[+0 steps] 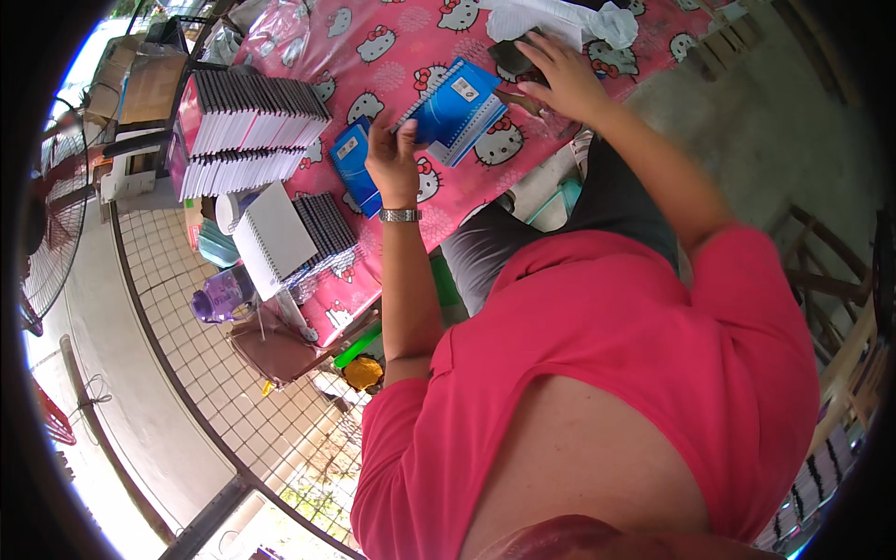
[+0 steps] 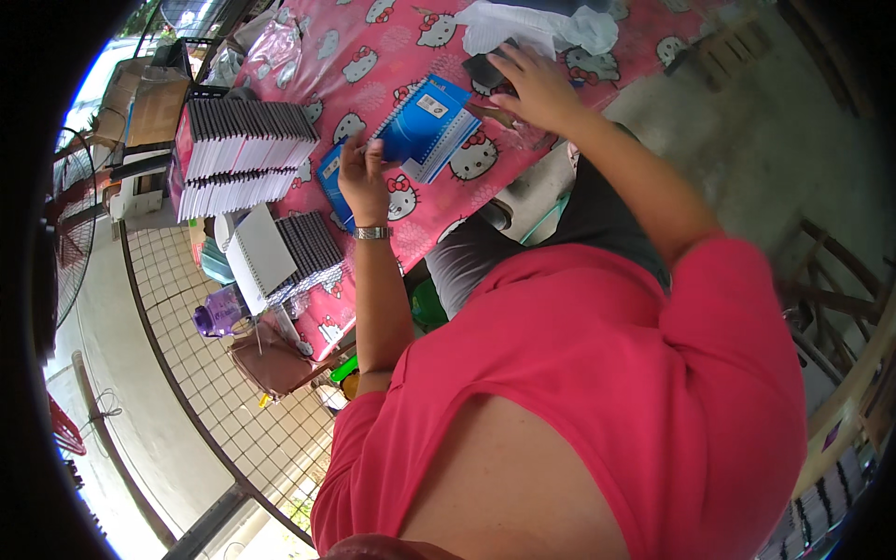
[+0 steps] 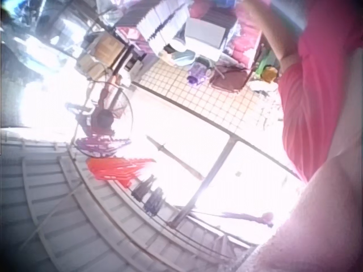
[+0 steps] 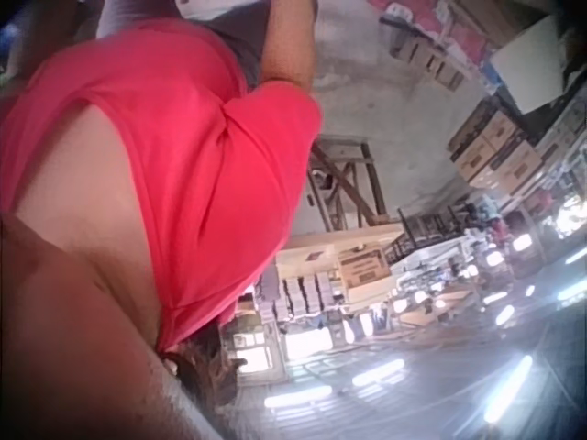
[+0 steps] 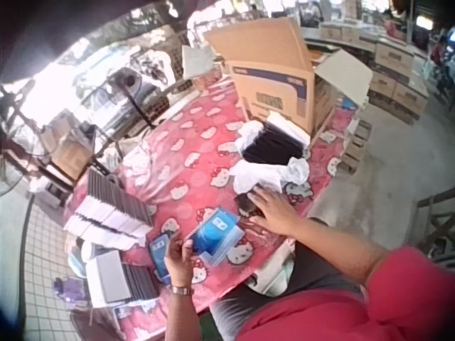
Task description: The person prepares small blue spiral notebooks by peeling a small item from the cover and stacking them on a table, eventually moving toward a cardboard box.
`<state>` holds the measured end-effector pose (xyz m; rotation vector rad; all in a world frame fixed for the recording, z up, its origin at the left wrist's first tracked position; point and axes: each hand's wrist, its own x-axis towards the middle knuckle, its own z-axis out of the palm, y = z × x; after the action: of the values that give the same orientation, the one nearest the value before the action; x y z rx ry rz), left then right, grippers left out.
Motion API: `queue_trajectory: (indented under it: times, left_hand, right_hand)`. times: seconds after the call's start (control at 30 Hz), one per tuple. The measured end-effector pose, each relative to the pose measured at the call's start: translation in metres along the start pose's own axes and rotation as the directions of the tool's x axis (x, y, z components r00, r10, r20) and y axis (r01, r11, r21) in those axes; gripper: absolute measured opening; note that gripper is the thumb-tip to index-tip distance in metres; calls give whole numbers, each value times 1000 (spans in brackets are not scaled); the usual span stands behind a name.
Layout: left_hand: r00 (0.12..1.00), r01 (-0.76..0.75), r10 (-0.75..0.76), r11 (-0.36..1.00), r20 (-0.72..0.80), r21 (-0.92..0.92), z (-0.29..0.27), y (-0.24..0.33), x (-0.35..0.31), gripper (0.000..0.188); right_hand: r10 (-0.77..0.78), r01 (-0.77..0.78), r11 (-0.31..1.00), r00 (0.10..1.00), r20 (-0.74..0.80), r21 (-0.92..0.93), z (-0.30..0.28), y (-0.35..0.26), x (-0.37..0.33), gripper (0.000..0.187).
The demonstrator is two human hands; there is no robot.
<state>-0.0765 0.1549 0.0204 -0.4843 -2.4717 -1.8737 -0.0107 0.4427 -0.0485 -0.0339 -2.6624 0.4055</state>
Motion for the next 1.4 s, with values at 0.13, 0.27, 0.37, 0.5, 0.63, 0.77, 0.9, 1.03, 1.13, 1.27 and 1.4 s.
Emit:
queue_trajectory:
  times: [0.13, 0.27, 0.37, 0.5, 0.63, 0.77, 0.9, 1.03, 1.13, 1.27, 1.4]
  left_hand:
    - [999, -37, 33, 987, -25, -158, 3, -4, -2, 30]
    - [994, 110, -108, 989, 22, -101, -13, -24, -1, 30]
    - [997, -61, 58, 995, -43, -81, 12, -2, -4, 16]
    - [999, 32, -38, 984, -31, -174, 1, -14, -3, 17]
    - [1000, -6, 6, 995, -2, -104, -1, -17, -7, 14]
    - [1000, -18, 13, 986, -28, -169, -4, -20, -12, 11]
    - [998, 29, -42, 955, -37, -294, -3, -20, -16, 13]
    - [992, 60, -82, 976, -100, -210, -3, -10, -19, 12]
    - [996, -51, 38, 986, -82, -156, -14, 2, -18, 11]
    - [960, -163, 188, 978, -209, 132, -57, 41, 3, 12]
    - [976, -135, 215, 583, 8, 801, -91, 31, 42, 17]
  right_hand:
    - [56, -43, 986, 995, 80, -159, -34, -24, -55, 61]
    - [157, -177, 975, 976, 148, 137, -42, -38, -61, 58]
    - [90, -63, 883, 995, -36, 466, -64, -79, -40, 55]
    - [-118, 137, 850, 991, -70, 508, -64, -130, -13, 56]
    - [-154, 156, 871, 987, -42, 466, -58, -151, 2, 55]
    - [-188, 187, 907, 982, -35, 378, -55, -158, 9, 51]
    - [-242, 232, 921, 970, -5, 313, -48, -158, 9, 48]
    - [-99, -256, 527, 929, 358, 810, -38, -152, 10, 50]
    - [-107, -483, 293, 841, 530, 825, -62, -146, 10, 54]
    - [36, -111, 799, 990, 136, 591, -64, -70, -10, 48]
    - [-36, 31, 997, 996, 87, 64, -51, 11, -29, 39]
